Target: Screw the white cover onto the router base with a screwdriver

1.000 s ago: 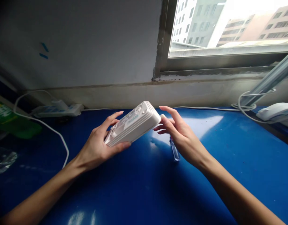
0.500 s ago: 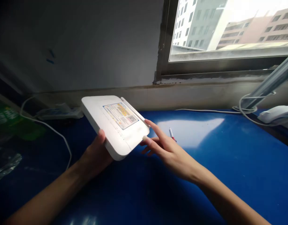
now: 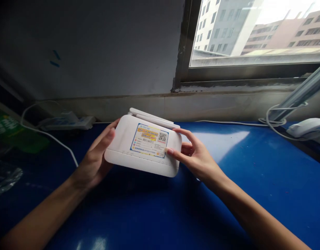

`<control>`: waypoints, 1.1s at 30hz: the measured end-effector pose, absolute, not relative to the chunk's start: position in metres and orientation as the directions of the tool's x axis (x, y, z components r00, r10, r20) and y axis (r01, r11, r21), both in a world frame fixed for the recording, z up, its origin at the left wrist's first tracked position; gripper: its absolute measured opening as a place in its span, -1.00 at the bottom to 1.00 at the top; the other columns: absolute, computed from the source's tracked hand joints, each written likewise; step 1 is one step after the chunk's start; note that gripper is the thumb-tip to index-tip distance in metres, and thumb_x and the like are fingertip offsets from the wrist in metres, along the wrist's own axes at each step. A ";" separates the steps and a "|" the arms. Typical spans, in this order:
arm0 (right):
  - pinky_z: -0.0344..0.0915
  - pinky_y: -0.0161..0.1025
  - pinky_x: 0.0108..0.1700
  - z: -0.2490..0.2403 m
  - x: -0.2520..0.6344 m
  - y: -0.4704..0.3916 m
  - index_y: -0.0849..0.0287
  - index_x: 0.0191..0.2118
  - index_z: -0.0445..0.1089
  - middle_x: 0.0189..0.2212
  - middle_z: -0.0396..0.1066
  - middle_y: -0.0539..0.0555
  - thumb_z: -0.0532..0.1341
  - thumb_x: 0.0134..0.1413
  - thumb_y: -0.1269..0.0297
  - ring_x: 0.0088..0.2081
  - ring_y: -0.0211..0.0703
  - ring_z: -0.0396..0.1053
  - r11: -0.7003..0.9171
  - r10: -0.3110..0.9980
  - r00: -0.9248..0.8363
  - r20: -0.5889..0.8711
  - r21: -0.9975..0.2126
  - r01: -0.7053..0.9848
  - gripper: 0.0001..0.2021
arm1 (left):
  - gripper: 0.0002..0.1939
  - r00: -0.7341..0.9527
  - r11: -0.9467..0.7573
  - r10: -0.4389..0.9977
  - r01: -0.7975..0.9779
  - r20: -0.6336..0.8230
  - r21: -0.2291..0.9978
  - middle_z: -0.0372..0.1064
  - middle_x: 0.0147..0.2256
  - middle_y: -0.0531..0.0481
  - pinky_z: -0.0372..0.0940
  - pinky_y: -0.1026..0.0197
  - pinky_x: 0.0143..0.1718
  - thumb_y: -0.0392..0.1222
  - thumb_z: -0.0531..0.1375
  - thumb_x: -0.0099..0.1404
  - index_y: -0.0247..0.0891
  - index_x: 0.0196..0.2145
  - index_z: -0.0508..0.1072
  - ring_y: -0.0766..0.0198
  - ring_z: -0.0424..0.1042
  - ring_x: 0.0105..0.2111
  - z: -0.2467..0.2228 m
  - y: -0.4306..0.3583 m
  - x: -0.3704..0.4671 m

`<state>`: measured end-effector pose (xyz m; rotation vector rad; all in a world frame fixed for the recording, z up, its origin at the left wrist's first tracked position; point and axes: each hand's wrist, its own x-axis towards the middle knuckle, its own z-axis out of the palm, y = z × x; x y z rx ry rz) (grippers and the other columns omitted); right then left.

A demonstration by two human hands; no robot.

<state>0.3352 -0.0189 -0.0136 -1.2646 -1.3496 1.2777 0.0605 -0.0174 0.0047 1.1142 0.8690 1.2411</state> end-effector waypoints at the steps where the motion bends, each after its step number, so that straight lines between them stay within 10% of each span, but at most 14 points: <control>1: 0.64 0.05 -0.04 -0.014 0.336 -0.019 -0.04 0.34 0.25 -0.12 0.68 0.17 0.56 -0.09 -0.17 -0.02 0.27 0.64 -0.018 0.994 -0.108 -0.031 -0.993 0.118 -0.08 | -0.17 0.116 0.016 0.993 -0.241 0.013 0.970 0.58 0.11 -0.18 0.60 -0.15 -0.02 0.16 0.40 0.32 -0.06 0.41 0.23 -0.22 0.62 0.04 0.004 -0.015 0.059; 9: 0.65 0.04 -0.07 -0.019 0.344 -0.017 0.01 0.27 0.38 -0.04 0.64 0.22 0.50 0.05 -0.14 -0.02 0.24 0.63 0.021 0.990 -0.142 -0.014 -0.970 0.242 -0.27 | -0.44 0.076 0.007 0.997 -0.093 0.000 0.996 0.60 0.09 -0.20 0.46 -0.11 0.21 0.05 0.39 0.35 -0.27 0.20 0.49 -0.12 0.59 0.09 -0.018 -0.008 0.066; 24: 0.62 0.11 -0.02 -0.026 0.344 -0.021 0.11 0.42 0.31 0.08 0.60 0.27 0.34 0.17 -0.29 0.05 0.27 0.59 0.014 0.996 -0.081 -0.028 -0.882 0.471 -0.16 | -0.25 0.051 -0.112 0.994 0.317 0.101 0.942 0.50 0.22 -0.20 0.47 -0.02 0.20 0.16 0.32 0.39 -0.25 0.39 0.36 -0.11 0.52 0.20 -0.048 0.008 0.057; 33: 0.50 -0.14 -0.38 -0.022 0.338 -0.023 0.19 0.31 0.45 -0.13 0.65 0.25 0.19 0.32 -0.25 -0.31 0.06 0.61 0.141 0.990 -0.074 0.123 -0.732 0.667 -0.31 | -0.22 0.065 -0.154 0.988 0.562 0.142 0.812 0.43 0.29 -0.21 0.29 -0.13 0.33 0.18 0.29 0.40 -0.16 0.45 0.28 -0.15 0.40 0.29 -0.036 -0.006 0.061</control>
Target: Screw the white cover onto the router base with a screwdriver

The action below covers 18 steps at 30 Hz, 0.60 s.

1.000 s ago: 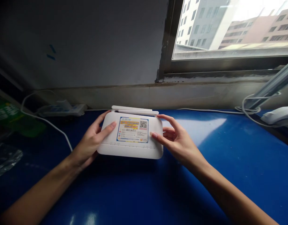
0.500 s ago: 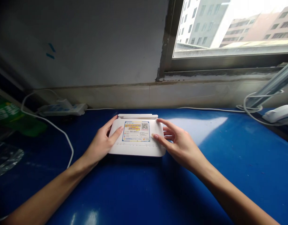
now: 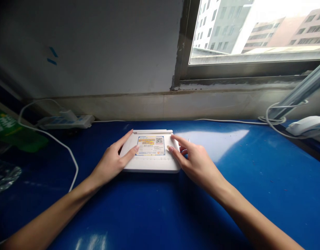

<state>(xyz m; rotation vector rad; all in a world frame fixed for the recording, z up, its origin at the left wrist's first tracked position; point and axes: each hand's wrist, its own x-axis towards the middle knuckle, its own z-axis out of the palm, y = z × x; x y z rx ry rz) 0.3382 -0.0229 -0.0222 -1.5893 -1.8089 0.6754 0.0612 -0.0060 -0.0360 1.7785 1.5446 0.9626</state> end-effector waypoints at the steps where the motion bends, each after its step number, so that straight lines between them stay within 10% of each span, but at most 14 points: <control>1: 0.48 -0.15 -0.40 -0.022 0.338 -0.023 0.20 0.30 0.46 -0.16 0.65 0.24 0.17 0.34 -0.24 -0.34 0.04 0.60 0.160 0.986 -0.083 0.142 -0.706 0.690 -0.32 | -0.21 0.077 -0.165 0.986 0.594 0.149 0.787 0.44 0.28 -0.21 0.28 -0.16 0.33 0.17 0.30 0.39 -0.12 0.46 0.26 -0.16 0.39 0.30 -0.035 -0.008 0.062; 9: 0.38 -0.11 -0.34 -0.018 0.340 -0.025 0.15 0.21 0.52 -0.21 0.63 0.22 0.10 0.43 -0.12 -0.35 0.03 0.52 0.306 0.937 -0.162 0.309 -0.503 0.809 -0.47 | -0.22 0.118 -0.189 0.982 0.661 0.148 0.727 0.42 0.27 -0.19 0.29 -0.22 0.29 0.18 0.23 0.43 -0.04 0.49 0.16 -0.18 0.35 0.28 -0.031 -0.009 0.061; 13: 0.33 -0.11 -0.30 -0.012 0.345 -0.027 0.11 -0.16 0.55 -0.24 0.55 0.18 0.17 0.43 0.02 -0.38 -0.04 0.42 0.423 0.842 -0.199 0.502 -0.384 0.821 -0.69 | -0.40 0.096 -0.307 0.942 0.631 0.322 0.712 0.35 0.29 -0.18 0.40 -0.05 0.16 0.12 0.19 0.48 -0.08 0.37 0.32 -0.06 0.39 0.23 -0.022 -0.007 0.055; 18: 0.05 -0.16 -0.43 -0.003 0.350 -0.028 0.05 -0.55 0.03 -0.59 0.11 -0.03 0.16 0.42 0.12 -0.54 -0.18 0.09 0.455 0.768 -0.180 0.615 -0.327 0.828 -0.52 | -0.80 0.025 -0.342 0.893 0.684 0.449 0.644 0.50 -0.30 0.02 0.33 0.22 -0.28 -0.01 0.21 0.46 -0.18 -0.22 0.49 0.20 0.49 -0.29 -0.007 -0.004 0.045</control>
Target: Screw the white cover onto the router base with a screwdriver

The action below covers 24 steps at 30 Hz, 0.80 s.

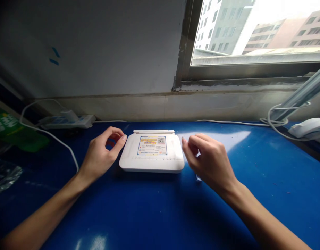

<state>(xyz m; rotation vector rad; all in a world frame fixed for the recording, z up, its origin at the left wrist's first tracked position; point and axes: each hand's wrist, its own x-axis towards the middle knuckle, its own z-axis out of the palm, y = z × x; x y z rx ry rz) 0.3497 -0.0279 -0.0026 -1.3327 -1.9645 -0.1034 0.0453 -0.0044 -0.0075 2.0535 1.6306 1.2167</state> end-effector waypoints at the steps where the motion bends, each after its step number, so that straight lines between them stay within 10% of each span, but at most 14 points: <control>1: -0.02 -0.16 -0.45 -0.002 0.351 -0.028 0.04 -0.56 -0.04 -0.61 0.01 -0.06 0.15 0.42 0.11 -0.56 -0.20 0.00 0.450 0.787 -0.176 0.592 -0.354 0.820 -0.49 | -0.73 0.025 -0.327 0.900 0.700 0.435 0.635 0.42 -0.44 0.08 0.25 0.24 -0.38 -0.02 0.20 0.47 -0.18 -0.36 0.43 0.26 0.41 -0.43 -0.005 -0.004 0.044; 5: -0.13 -0.17 -0.47 -0.002 0.355 -0.025 0.07 -0.57 -0.09 -0.60 -0.15 -0.09 0.12 0.45 0.08 -0.55 -0.24 -0.13 0.488 0.841 -0.262 0.473 -0.455 0.745 -0.45 | -0.53 0.045 -0.305 0.910 0.745 0.411 0.593 0.11 -0.64 0.15 0.00 0.22 -0.52 -0.04 0.17 0.47 -0.20 -0.58 0.22 0.36 0.11 -0.61 -0.003 -0.004 0.039; 12: -0.06 -0.16 -0.43 -0.009 0.358 -0.020 0.10 -0.57 0.05 -0.65 0.03 -0.09 0.07 0.48 0.20 -0.58 -0.26 -0.03 0.667 0.741 -0.519 0.427 -0.371 0.647 -0.50 | -0.59 0.117 -0.349 0.917 0.698 0.382 0.625 0.19 -0.62 0.15 0.02 0.26 -0.53 -0.05 0.18 0.44 -0.22 -0.56 0.32 0.38 0.17 -0.59 -0.007 -0.003 0.039; 24: -0.24 -0.18 -0.53 -0.013 0.353 -0.020 0.00 -0.63 -0.22 -0.64 -0.25 -0.08 0.04 0.25 0.05 -0.60 -0.28 -0.22 0.273 0.944 -0.084 0.319 -0.611 0.744 -0.50 | -0.63 0.297 -0.536 0.826 0.679 0.480 0.502 0.22 -0.61 0.15 0.04 0.28 -0.51 -0.16 0.18 0.45 -0.27 -0.53 0.44 0.42 0.18 -0.60 -0.005 -0.012 0.045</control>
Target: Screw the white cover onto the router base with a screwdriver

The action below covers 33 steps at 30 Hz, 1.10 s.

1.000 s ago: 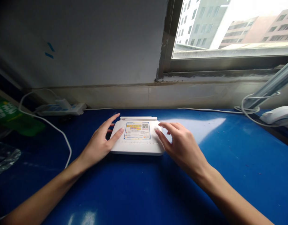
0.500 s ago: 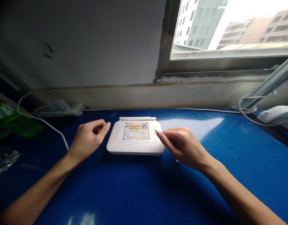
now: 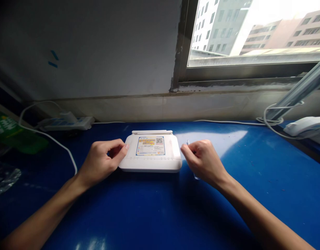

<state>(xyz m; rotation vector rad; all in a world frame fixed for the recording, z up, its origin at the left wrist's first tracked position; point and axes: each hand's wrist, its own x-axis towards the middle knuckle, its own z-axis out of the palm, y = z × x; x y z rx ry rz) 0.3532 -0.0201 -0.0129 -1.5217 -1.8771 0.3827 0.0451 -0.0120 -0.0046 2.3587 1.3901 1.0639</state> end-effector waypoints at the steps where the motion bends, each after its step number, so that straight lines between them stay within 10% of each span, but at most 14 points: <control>1: -0.23 -0.19 -0.53 -0.013 0.353 -0.020 0.01 -0.65 -0.18 -0.65 -0.23 -0.08 0.04 0.28 0.03 -0.60 -0.28 -0.20 0.274 0.938 -0.062 0.342 -0.619 0.736 -0.48 | -0.63 0.300 -0.537 0.825 0.679 0.479 0.501 0.22 -0.61 0.15 0.04 0.28 -0.51 -0.16 0.18 0.45 -0.27 -0.53 0.44 0.42 0.18 -0.60 -0.005 -0.012 0.045; 5: -0.08 -0.24 -0.54 -0.014 0.353 -0.020 0.09 -0.62 0.21 -0.66 -0.03 -0.10 0.15 0.34 0.02 -0.60 -0.27 -0.05 0.378 0.885 -0.091 0.457 -0.591 0.713 -0.51 | -0.64 0.309 -0.543 0.822 0.678 0.478 0.495 0.24 -0.61 0.15 0.04 0.29 -0.50 -0.16 0.19 0.46 -0.26 -0.52 0.44 0.42 0.19 -0.60 -0.006 -0.011 0.045; 8: 0.03 -0.29 -0.53 -0.016 0.354 -0.020 0.15 -0.18 0.56 -0.66 0.01 -0.18 0.22 0.32 0.14 -0.62 -0.27 -0.04 0.428 0.851 -0.125 0.511 -0.535 0.728 -0.77 | -0.64 0.319 -0.551 0.818 0.676 0.479 0.489 0.24 -0.61 0.16 0.04 0.29 -0.50 -0.16 0.19 0.45 -0.26 -0.52 0.43 0.43 0.19 -0.60 -0.006 -0.011 0.046; 11: 0.06 -0.31 -0.53 -0.018 0.356 -0.020 0.21 0.18 0.52 -0.69 0.00 -0.22 0.13 0.35 0.29 -0.65 -0.28 -0.06 0.437 0.832 -0.138 0.537 -0.483 0.759 -0.61 | -0.64 0.322 -0.551 0.819 0.676 0.475 0.490 0.25 -0.61 0.15 0.04 0.29 -0.50 -0.16 0.19 0.46 -0.26 -0.52 0.43 0.42 0.20 -0.59 -0.005 -0.012 0.046; 27: 0.01 -0.33 -0.65 -0.022 0.350 -0.022 0.10 -0.13 0.57 -0.74 0.13 -0.19 0.17 0.19 0.35 -0.72 -0.30 0.02 0.352 0.878 0.018 0.479 -0.670 0.654 -0.76 | -0.64 0.326 -0.543 0.826 0.679 0.461 0.493 0.25 -0.61 0.15 0.05 0.28 -0.50 -0.14 0.18 0.46 -0.26 -0.51 0.46 0.40 0.20 -0.59 -0.005 -0.012 0.046; 33: 0.41 -0.24 -0.45 -0.015 0.349 -0.023 0.10 0.10 0.58 -0.07 0.64 0.13 0.25 0.22 0.31 -0.57 -0.26 0.45 0.385 0.817 0.050 0.575 -0.607 0.695 -0.65 | -0.64 0.325 -0.538 0.830 0.679 0.453 0.499 0.27 -0.61 0.14 0.05 0.28 -0.50 -0.14 0.18 0.46 -0.25 -0.51 0.46 0.39 0.22 -0.59 -0.004 -0.013 0.047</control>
